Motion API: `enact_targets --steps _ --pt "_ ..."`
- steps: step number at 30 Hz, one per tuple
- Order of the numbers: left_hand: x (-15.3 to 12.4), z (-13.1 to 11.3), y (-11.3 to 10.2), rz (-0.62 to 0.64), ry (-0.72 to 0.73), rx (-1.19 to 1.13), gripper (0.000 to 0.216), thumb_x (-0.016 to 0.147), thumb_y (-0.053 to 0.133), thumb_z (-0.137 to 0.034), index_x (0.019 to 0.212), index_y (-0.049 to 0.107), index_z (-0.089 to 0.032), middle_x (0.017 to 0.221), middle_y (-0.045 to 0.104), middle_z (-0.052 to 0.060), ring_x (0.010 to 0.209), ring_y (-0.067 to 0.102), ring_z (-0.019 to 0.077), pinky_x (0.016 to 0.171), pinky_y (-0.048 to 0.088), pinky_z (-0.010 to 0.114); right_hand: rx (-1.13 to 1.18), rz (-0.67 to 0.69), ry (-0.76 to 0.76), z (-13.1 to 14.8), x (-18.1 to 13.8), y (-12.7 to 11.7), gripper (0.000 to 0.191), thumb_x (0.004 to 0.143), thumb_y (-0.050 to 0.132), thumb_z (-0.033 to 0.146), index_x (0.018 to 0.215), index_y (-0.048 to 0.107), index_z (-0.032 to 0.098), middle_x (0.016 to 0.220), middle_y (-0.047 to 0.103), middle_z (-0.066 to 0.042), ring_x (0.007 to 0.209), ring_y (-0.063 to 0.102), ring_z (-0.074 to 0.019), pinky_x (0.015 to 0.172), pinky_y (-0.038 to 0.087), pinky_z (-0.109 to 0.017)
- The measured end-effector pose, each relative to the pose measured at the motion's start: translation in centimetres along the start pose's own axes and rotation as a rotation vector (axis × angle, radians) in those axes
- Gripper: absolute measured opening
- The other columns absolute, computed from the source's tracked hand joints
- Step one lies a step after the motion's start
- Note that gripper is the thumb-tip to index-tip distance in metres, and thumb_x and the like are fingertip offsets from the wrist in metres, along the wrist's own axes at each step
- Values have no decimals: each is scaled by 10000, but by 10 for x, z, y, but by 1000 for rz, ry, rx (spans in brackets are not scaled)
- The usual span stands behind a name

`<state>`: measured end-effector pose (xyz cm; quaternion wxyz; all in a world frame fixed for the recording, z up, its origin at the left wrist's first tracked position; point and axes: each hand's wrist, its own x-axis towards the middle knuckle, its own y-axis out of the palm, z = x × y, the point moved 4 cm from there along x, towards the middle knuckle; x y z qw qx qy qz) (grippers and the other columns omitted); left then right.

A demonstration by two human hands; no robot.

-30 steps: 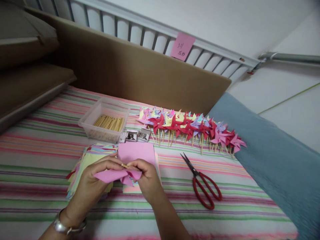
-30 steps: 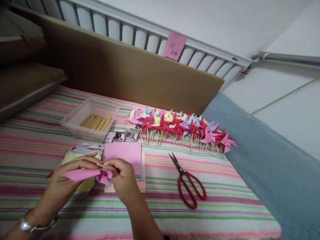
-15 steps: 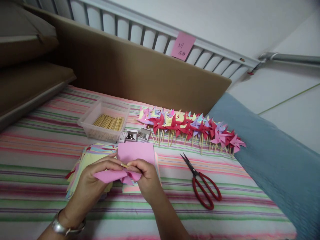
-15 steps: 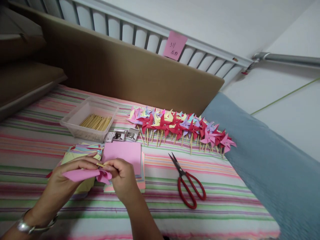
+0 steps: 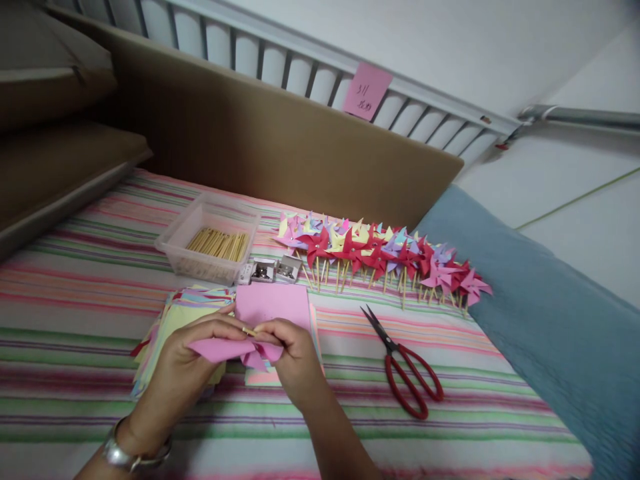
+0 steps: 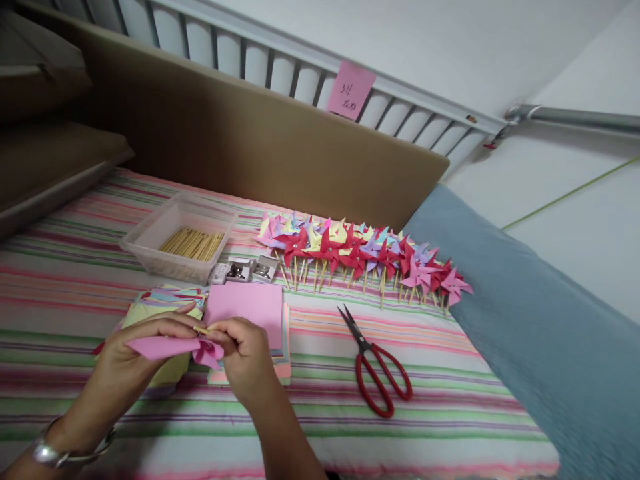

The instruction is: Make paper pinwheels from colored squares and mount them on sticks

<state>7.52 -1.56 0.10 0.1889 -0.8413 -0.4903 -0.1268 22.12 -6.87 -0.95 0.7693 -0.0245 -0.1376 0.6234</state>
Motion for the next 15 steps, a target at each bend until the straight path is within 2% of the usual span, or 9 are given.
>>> enact_targets --steps 7,15 --pt "0 0 0 -2 2 2 147 774 604 -161 782 715 -257 831 732 -10 863 650 169 999 380 361 37 -8 47 -1 -1 1 182 816 553 253 749 699 169 676 618 -19 637 543 -135 577 432 -212" --pt "0 0 0 -1 -15 -2 159 768 605 -145 772 710 -264 817 733 -20 854 652 158 954 414 323 18 0 33 -1 0 1 196 829 548 266 747 699 171 683 620 -18 644 539 -131 589 426 -212"
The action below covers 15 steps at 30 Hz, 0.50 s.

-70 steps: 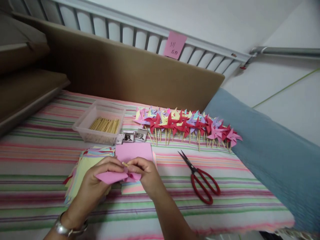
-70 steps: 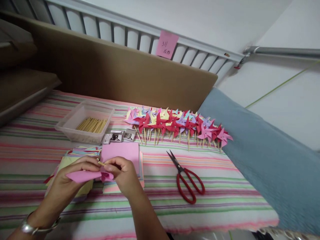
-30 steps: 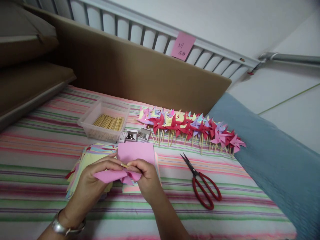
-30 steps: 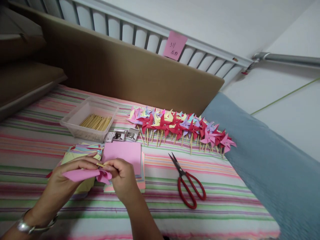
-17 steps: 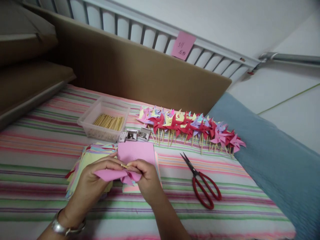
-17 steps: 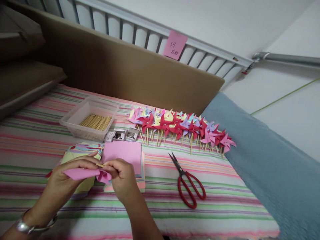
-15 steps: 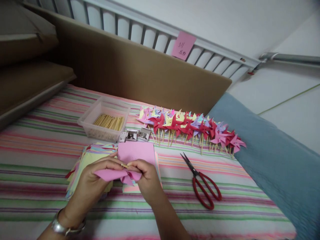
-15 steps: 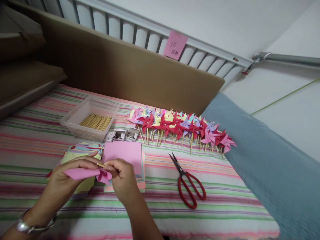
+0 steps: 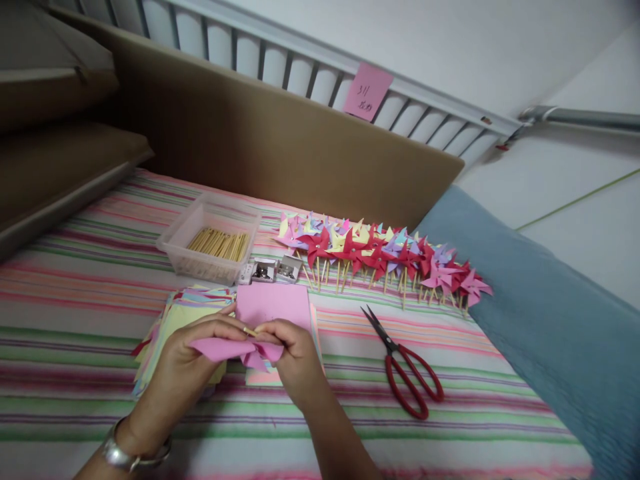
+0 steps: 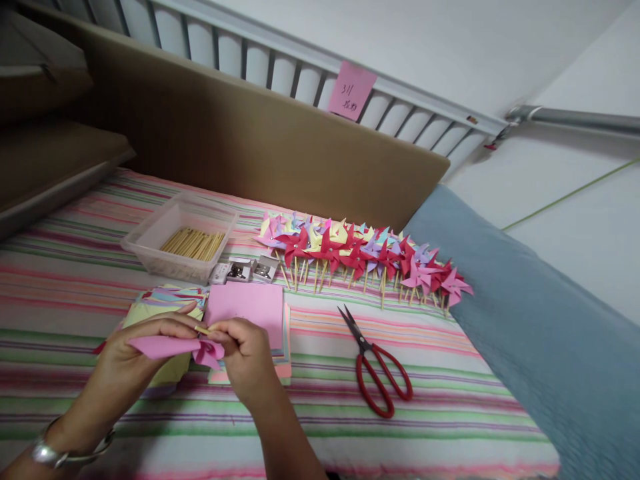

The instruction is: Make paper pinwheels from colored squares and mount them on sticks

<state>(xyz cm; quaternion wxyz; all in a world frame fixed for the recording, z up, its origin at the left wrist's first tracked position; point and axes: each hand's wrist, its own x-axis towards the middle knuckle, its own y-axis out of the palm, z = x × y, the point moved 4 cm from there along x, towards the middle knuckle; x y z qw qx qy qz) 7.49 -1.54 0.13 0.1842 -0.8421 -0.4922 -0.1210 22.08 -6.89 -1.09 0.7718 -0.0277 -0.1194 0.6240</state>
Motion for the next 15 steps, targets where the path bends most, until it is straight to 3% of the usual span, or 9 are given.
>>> enact_targets --steps 15 --pt "-3 4 0 -11 -44 -43 164 762 587 -128 760 702 -244 812 726 -8 799 655 163 953 416 363 0 -43 -109 3 -2 2 160 806 567 150 781 722 182 689 651 -11 648 568 -122 613 428 -209"
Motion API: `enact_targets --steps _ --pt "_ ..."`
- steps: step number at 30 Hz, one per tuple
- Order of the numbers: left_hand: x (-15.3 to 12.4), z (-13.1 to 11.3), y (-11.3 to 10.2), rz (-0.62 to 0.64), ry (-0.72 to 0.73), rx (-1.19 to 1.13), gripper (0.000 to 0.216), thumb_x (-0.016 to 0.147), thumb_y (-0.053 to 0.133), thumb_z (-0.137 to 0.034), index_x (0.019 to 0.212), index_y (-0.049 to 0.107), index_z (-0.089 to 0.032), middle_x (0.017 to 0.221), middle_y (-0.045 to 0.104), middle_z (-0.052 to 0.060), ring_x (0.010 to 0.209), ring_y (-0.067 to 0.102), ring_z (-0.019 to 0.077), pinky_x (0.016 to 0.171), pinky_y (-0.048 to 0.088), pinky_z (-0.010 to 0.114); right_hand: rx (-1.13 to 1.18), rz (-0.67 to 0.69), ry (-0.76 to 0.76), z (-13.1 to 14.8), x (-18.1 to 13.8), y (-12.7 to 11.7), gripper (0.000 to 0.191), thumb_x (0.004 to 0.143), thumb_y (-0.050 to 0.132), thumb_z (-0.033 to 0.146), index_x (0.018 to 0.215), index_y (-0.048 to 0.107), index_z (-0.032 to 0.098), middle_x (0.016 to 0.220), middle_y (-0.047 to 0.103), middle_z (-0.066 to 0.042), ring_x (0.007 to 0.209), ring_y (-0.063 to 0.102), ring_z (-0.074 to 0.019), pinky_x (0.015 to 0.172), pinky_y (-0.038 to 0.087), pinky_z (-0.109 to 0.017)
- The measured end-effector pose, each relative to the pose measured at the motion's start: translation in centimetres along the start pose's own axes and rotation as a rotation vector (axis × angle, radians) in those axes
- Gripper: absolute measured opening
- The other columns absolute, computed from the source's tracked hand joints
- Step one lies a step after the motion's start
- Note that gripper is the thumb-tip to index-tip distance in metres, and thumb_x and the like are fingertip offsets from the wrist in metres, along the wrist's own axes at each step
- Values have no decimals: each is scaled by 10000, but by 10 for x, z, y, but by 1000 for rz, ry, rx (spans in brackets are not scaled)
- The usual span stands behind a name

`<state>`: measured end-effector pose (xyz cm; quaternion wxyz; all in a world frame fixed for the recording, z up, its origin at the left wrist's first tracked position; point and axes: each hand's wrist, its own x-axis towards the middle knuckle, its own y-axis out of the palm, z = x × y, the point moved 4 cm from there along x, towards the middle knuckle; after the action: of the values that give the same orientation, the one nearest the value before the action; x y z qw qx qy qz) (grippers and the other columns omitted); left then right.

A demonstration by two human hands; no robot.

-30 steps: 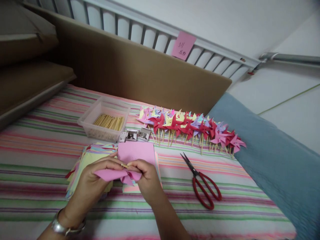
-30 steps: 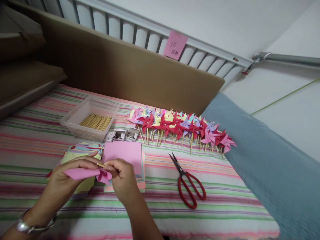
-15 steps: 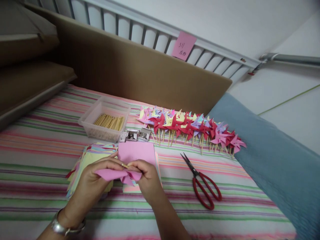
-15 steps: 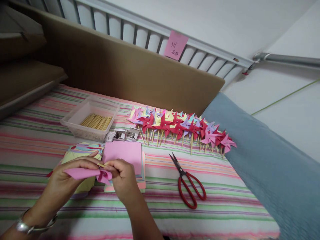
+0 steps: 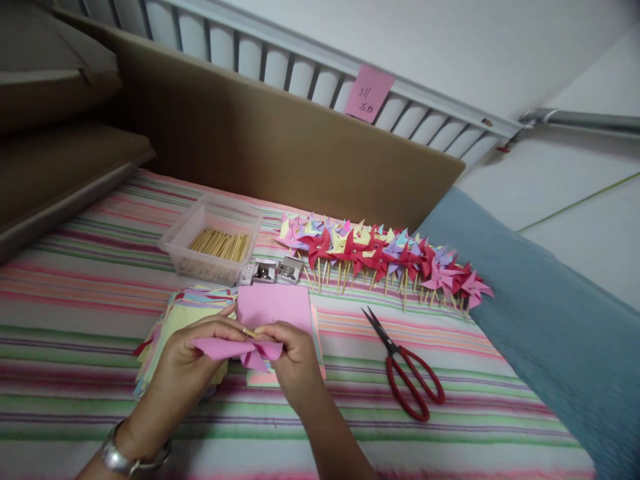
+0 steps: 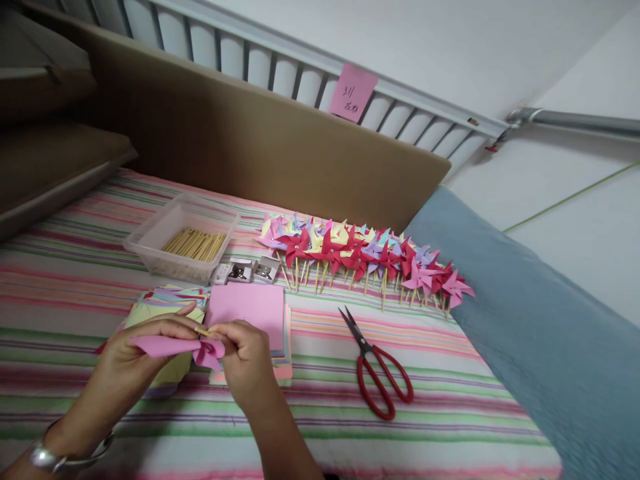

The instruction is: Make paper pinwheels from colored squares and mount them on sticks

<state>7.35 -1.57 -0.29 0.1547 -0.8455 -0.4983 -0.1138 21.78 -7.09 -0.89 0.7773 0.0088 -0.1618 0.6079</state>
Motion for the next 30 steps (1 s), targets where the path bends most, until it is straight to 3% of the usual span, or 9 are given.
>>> enact_targets --steps 14,30 --pt "-2 2 -1 11 -49 10 118 784 589 -197 732 695 -204 791 728 36 787 660 191 883 465 366 -19 -30 2 -7 -4 2 138 798 596 217 814 731 192 669 645 -9 615 570 -128 593 434 -224" --pt "-2 6 -3 20 -42 9 106 787 608 -221 744 702 -201 772 718 33 765 650 187 841 482 354 -31 -29 9 -8 -5 5 165 781 578 151 813 733 197 698 676 -20 640 605 -140 606 463 -231"
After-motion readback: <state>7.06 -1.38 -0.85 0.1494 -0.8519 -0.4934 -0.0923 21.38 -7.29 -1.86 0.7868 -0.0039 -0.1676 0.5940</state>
